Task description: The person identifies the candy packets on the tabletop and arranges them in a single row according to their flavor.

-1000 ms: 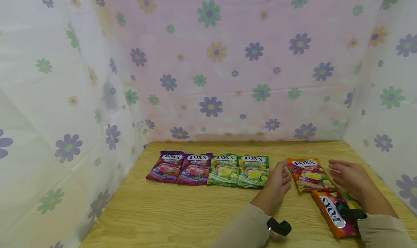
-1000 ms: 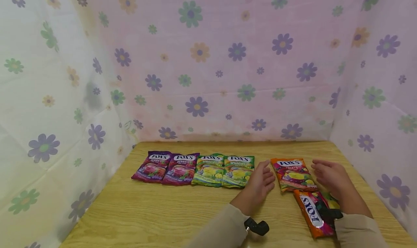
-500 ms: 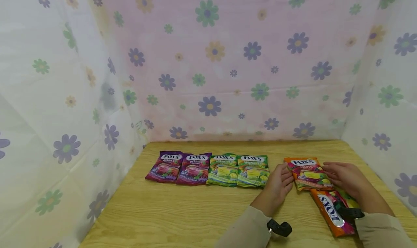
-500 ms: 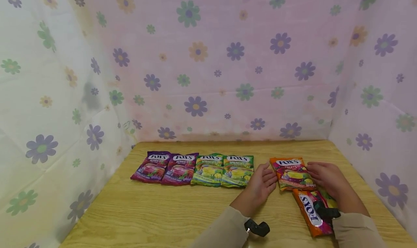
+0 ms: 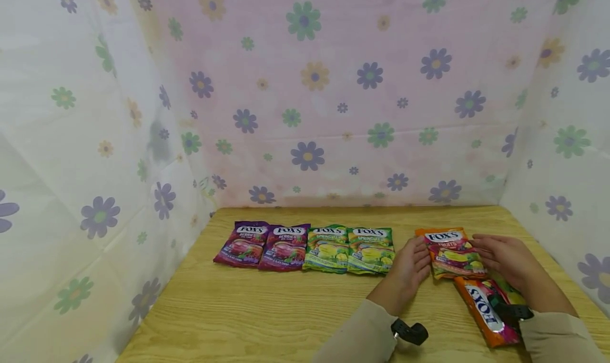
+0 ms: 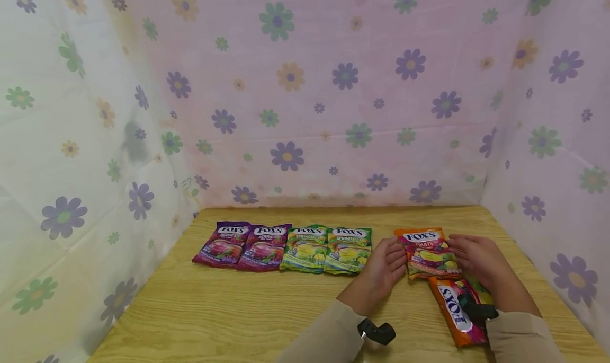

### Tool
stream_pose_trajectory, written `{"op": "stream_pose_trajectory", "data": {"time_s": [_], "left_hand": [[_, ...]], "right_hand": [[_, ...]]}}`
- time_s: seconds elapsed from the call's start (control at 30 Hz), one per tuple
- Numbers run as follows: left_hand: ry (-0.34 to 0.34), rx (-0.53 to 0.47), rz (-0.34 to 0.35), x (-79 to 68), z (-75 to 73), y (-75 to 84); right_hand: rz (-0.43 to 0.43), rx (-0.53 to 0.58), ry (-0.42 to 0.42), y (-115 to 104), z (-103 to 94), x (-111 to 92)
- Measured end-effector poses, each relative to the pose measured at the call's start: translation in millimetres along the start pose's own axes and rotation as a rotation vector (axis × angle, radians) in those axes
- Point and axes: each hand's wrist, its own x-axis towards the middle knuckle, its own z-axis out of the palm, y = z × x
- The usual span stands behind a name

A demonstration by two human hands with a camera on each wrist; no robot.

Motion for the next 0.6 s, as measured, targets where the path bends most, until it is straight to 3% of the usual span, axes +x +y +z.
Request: {"op": "stream_pose_trajectory", "data": {"time_s": [0.33,0.6], "left_hand": [[0.017,-0.009,0.026,-2.3,1.2,7.1],[-0.013,-0.009,0.057,-2.7,-5.7,21.0]], "right_hand": [[0.001,0.035,0.015,-10.7,3.8,-1.2],[-0.075,0.110,-0.006,-20.2,9.8,-3.3]]}}
